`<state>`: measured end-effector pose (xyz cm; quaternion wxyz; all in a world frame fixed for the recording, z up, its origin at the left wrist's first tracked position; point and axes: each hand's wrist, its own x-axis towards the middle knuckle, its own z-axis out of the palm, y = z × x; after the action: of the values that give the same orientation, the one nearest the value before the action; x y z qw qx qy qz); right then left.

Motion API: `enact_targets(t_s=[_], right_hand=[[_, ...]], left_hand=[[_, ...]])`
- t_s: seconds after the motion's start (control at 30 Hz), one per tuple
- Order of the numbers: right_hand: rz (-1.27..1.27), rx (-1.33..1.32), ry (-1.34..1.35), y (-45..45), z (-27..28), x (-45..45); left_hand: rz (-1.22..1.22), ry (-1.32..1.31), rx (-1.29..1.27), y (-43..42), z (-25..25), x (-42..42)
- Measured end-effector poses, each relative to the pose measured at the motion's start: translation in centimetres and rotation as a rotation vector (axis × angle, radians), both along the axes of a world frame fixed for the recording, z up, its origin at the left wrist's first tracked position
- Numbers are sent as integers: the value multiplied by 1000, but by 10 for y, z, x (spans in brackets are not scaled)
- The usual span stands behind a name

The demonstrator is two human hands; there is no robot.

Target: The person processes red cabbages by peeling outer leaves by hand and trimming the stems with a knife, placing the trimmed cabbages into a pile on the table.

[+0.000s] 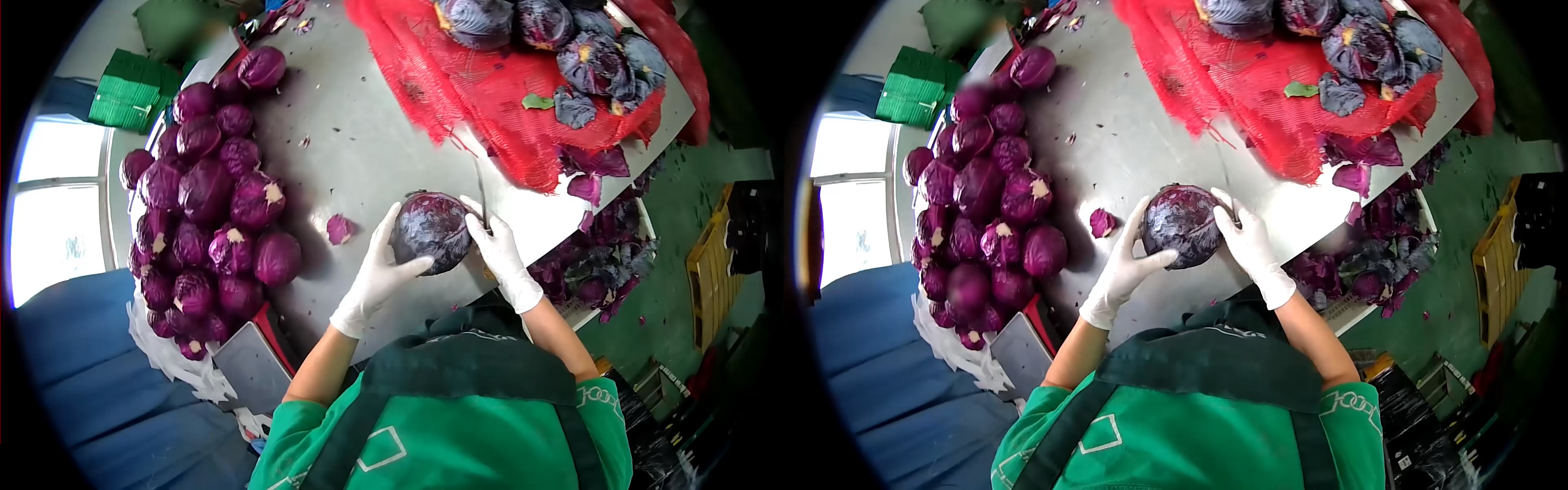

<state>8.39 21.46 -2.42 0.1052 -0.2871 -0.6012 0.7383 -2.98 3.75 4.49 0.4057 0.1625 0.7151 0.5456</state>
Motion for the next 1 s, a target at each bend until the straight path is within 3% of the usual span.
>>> enact_targets(t_s=[0.1,0.17,0.23,0.3,0.33,0.37,0.4,0.43,0.53,0.67,0.7,0.73,0.77,0.8,0.9,0.97,1.0], right_hand=[[105,239,-25,-8,9,1],[211,663,51,-13,21,2],[268,998,-40,-20,39,3],[207,1107,-63,-25,36,3],[210,1017,-78,-23,34,-3],[208,918,-80,-21,32,-7],[104,918,-117,-20,31,-4],[18,907,-137,-22,29,-4],[-212,1009,-129,-7,6,-7],[-22,828,-397,38,-44,-9],[-57,659,-278,42,15,-2],[43,694,-458,57,-16,-19],[-123,1025,-184,58,-48,-17],[-91,1040,-309,57,-2,-13],[-244,1140,-57,61,48,-16],[-257,1057,52,39,66,-3],[-94,877,-63,25,79,12]], left_hand=[[-79,82,-39,-24,-8,-3],[-47,139,43,-25,-18,-1],[-182,763,-176,-19,-29,-4],[-255,883,-51,3,-21,-1],[-369,1001,-4,12,-23,-5],[-365,897,-33,19,-19,-4],[-413,921,8,27,-20,-9],[-273,852,81,37,-11,-1],[-334,917,-3,30,-26,-6],[-345,910,-51,16,-20,4],[-327,884,-46,13,-19,3],[-302,859,1,10,-21,2],[-280,858,18,6,-22,0],[-258,864,8,3,-23,-2],[-155,722,-67,5,-41,-8],[-106,572,10,12,-29,-10],[-93,577,-31,9,-31,-14]])
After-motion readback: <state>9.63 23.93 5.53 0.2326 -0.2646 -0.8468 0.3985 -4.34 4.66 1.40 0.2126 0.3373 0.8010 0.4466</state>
